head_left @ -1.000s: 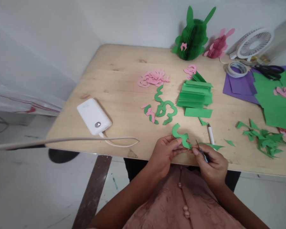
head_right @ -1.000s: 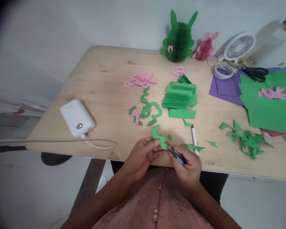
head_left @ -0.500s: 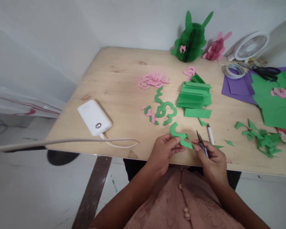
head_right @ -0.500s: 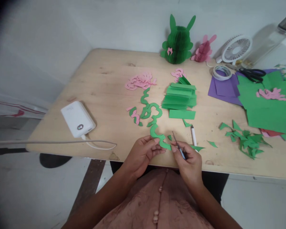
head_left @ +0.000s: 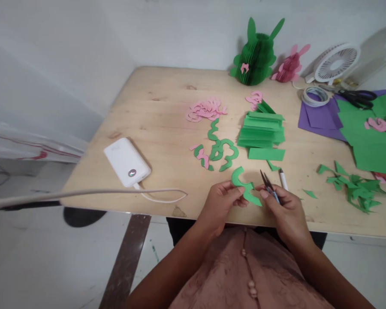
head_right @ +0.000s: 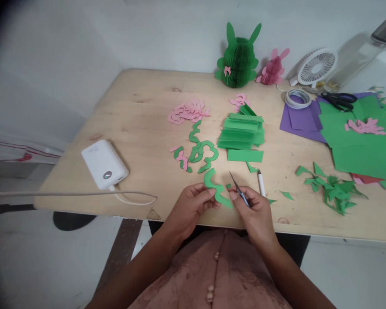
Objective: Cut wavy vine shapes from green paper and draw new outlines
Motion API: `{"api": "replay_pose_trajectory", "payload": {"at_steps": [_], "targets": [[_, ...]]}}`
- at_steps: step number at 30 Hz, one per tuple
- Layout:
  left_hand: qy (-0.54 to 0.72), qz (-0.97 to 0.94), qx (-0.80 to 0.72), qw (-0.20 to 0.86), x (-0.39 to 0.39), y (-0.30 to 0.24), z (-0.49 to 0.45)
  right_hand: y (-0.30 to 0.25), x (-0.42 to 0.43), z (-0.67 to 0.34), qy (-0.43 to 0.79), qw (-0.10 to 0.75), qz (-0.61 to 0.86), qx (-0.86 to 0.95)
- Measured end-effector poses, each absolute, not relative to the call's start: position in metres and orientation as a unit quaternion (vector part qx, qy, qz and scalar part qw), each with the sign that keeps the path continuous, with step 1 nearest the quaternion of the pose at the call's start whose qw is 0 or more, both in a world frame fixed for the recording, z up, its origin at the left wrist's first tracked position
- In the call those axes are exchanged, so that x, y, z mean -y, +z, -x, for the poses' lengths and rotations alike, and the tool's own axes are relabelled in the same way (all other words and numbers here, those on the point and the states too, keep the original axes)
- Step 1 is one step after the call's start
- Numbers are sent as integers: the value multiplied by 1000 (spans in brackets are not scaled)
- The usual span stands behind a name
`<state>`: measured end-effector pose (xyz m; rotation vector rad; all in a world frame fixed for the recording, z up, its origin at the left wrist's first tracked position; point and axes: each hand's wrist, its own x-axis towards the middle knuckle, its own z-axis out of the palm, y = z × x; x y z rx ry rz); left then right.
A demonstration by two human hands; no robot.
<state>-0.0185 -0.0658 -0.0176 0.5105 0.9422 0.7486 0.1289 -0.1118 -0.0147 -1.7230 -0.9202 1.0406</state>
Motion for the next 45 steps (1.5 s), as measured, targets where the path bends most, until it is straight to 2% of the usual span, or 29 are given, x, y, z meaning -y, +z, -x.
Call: {"api": "replay_pose_trajectory", "payload": {"at_steps": [8, 18, 26, 30, 35, 45], "targets": [[299, -337, -419, 788, 60, -11, 19, -11, 103, -128, 452, 442, 677, 377], [309, -252, -433, 808, 72, -13, 11, -15, 98, -119, 396, 497, 705, 315], [327, -314, -455, 766, 59, -11, 20, -10, 115, -145, 467, 448, 658, 385], [344, -326, -456, 753, 53, -9, 24, -5, 125, -155, 483, 367, 677, 417], [333, -320, -422, 780, 49, -9, 28, 2, 126, -155, 492, 320, 670, 455], [326, -319, -417, 786, 47, -7, 29, 1, 121, -147, 486, 304, 676, 463]]}}
